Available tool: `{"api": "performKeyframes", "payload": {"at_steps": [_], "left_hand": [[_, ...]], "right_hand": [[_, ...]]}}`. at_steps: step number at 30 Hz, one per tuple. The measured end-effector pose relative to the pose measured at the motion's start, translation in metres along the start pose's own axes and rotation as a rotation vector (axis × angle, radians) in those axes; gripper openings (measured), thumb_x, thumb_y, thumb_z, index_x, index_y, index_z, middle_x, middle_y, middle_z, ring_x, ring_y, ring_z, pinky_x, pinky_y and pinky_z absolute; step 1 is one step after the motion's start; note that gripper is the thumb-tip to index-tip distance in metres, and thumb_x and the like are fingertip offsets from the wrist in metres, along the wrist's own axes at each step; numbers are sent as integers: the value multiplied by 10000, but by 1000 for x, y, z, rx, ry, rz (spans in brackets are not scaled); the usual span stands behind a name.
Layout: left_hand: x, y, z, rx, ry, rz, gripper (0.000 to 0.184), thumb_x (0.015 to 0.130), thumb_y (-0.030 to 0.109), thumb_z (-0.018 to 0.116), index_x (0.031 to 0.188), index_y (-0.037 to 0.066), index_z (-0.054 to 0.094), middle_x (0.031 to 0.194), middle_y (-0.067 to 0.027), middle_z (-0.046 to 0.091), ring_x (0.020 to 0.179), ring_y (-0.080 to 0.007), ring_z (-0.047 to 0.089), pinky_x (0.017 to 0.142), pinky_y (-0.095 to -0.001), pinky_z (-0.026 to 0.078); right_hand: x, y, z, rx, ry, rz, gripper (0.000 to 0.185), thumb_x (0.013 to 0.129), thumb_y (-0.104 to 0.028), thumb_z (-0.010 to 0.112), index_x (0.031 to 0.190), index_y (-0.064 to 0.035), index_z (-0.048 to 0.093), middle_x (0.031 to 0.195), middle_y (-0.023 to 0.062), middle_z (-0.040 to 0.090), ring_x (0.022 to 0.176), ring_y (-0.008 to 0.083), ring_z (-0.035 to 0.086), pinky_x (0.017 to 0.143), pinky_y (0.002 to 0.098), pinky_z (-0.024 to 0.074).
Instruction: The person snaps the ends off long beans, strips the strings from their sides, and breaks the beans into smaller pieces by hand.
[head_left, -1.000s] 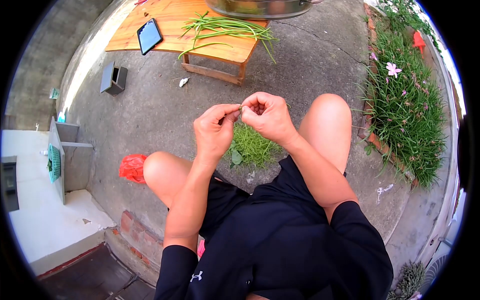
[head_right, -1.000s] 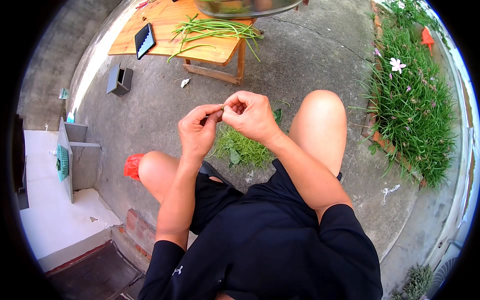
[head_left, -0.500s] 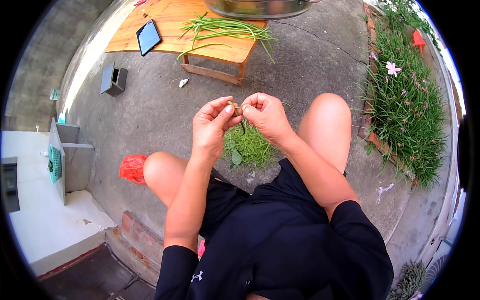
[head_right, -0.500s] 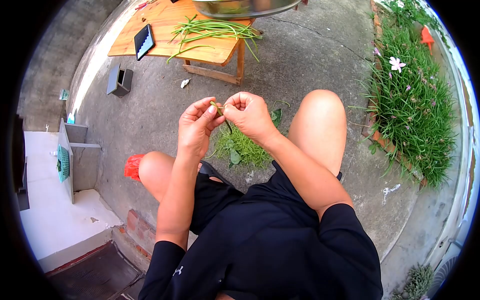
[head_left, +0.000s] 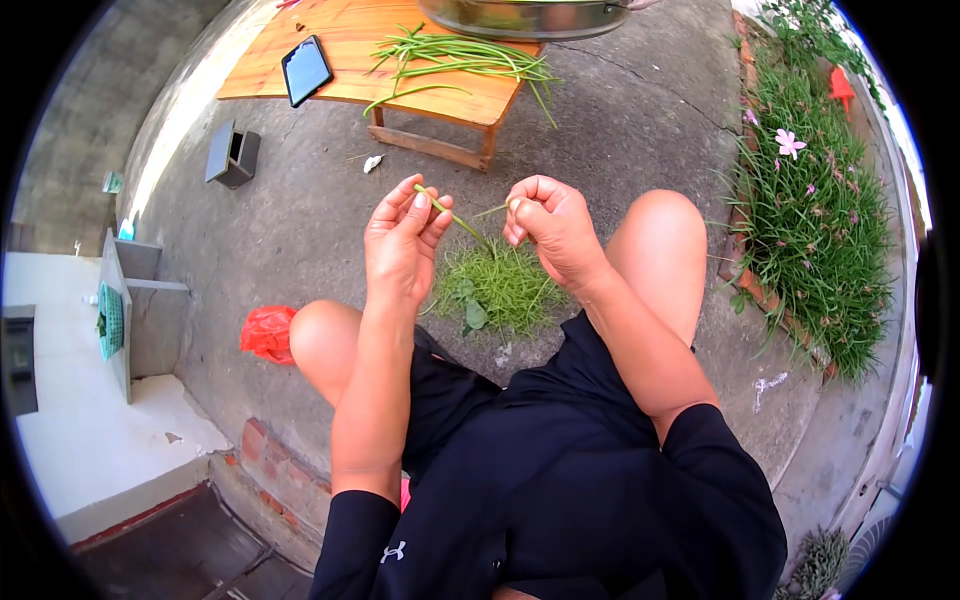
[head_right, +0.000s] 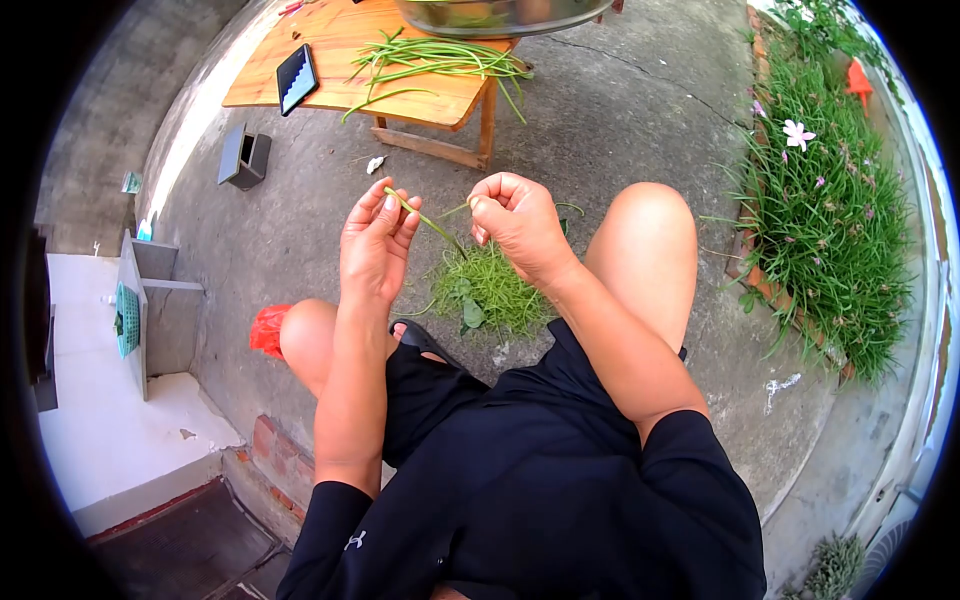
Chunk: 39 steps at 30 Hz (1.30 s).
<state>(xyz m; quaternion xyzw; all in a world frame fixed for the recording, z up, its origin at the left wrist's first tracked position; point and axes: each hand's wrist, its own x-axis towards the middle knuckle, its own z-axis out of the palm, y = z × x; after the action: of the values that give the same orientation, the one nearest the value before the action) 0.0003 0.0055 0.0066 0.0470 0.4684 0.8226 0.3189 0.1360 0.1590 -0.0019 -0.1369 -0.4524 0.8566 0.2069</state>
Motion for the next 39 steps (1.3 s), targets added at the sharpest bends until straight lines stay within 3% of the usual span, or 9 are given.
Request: {"api": "performKeyframes", "payload": {"at_steps": [11, 18, 23, 26, 31, 32, 34, 37, 39], "left_hand": [[12, 5, -16, -6, 88, 17, 266, 980, 15, 609, 1243, 52, 609, 1065, -80, 675, 992, -215, 697, 785, -282, 623], [6, 4, -6, 48, -14, -104, 292, 994, 28, 585, 1286, 31, 587, 1052, -83, 668, 996, -234, 691, 855, -352, 625], [10, -1, -12, 138, 8, -40, 288, 1000, 36, 578, 1287, 17, 591, 1033, -77, 662, 965, -221, 683, 877, -383, 618], [12, 0, -15, 252, 28, 9, 291, 1000, 42, 584, 1289, 13, 595, 1029, -74, 658, 948, -207, 678, 872, -380, 615], [3, 2, -4, 232, -152, -138, 296, 994, 49, 602, 1287, 4, 601, 1045, -78, 664, 949, -197, 676, 866, -359, 606], [0, 0, -2, 247, -185, -131, 296, 993, 51, 606, 1285, 3, 602, 1047, -80, 665, 951, -196, 676, 863, -354, 605], [-4, -3, 2, 277, -252, -120, 295, 990, 54, 613, 1281, 0, 604, 1051, -84, 668, 955, -194, 676, 859, -345, 603], [-6, -6, 5, 394, -279, -77, 281, 982, 44, 627, 1257, -10, 628, 1047, -89, 695, 939, -172, 682, 851, -333, 600], [-6, -9, 4, 486, -301, -21, 269, 976, 31, 633, 1240, -17, 643, 1043, -92, 708, 932, -162, 683, 849, -323, 597]], "right_hand": [[8, -32, -20, 348, 20, -153, 34, 895, -61, 592, 920, -39, 589, 722, 19, 548, 623, 118, 517, 629, 327, 482], [7, -29, -26, -257, -3, -41, 58, 905, -70, 521, 874, -51, 566, 735, 31, 550, 665, 123, 547, 633, 299, 487], [12, -29, -20, 257, 56, -16, 120, 895, -124, 437, 802, -74, 495, 726, 64, 545, 699, 218, 576, 645, 385, 514], [14, -39, -33, 265, 46, -49, 101, 888, -114, 430, 817, -83, 496, 729, 63, 548, 667, 210, 566, 622, 378, 512], [14, -29, -27, -750, 78, -63, 381, 959, -339, 664, 768, -10, 653, 685, 40, 645, 607, 97, 580, 583, 297, 494], [10, -24, -26, -925, 78, -47, 245, 941, -241, 684, 865, -8, 696, 685, 36, 641, 611, 98, 573, 591, 298, 495], [11, 2, -23, -924, 85, -487, 162, 918, -161, 704, 951, -5, 724, 710, 25, 663, 622, 85, 571, 601, 277, 494], [7, 1, -14, -627, -21, -152, 198, 936, -101, 695, 1105, -2, 722, 806, -6, 691, 727, 47, 605, 656, 216, 502], [6, -2, -12, -556, -85, -49, 196, 932, -97, 698, 1099, 4, 719, 829, -6, 697, 729, 43, 604, 648, 209, 495]]}}
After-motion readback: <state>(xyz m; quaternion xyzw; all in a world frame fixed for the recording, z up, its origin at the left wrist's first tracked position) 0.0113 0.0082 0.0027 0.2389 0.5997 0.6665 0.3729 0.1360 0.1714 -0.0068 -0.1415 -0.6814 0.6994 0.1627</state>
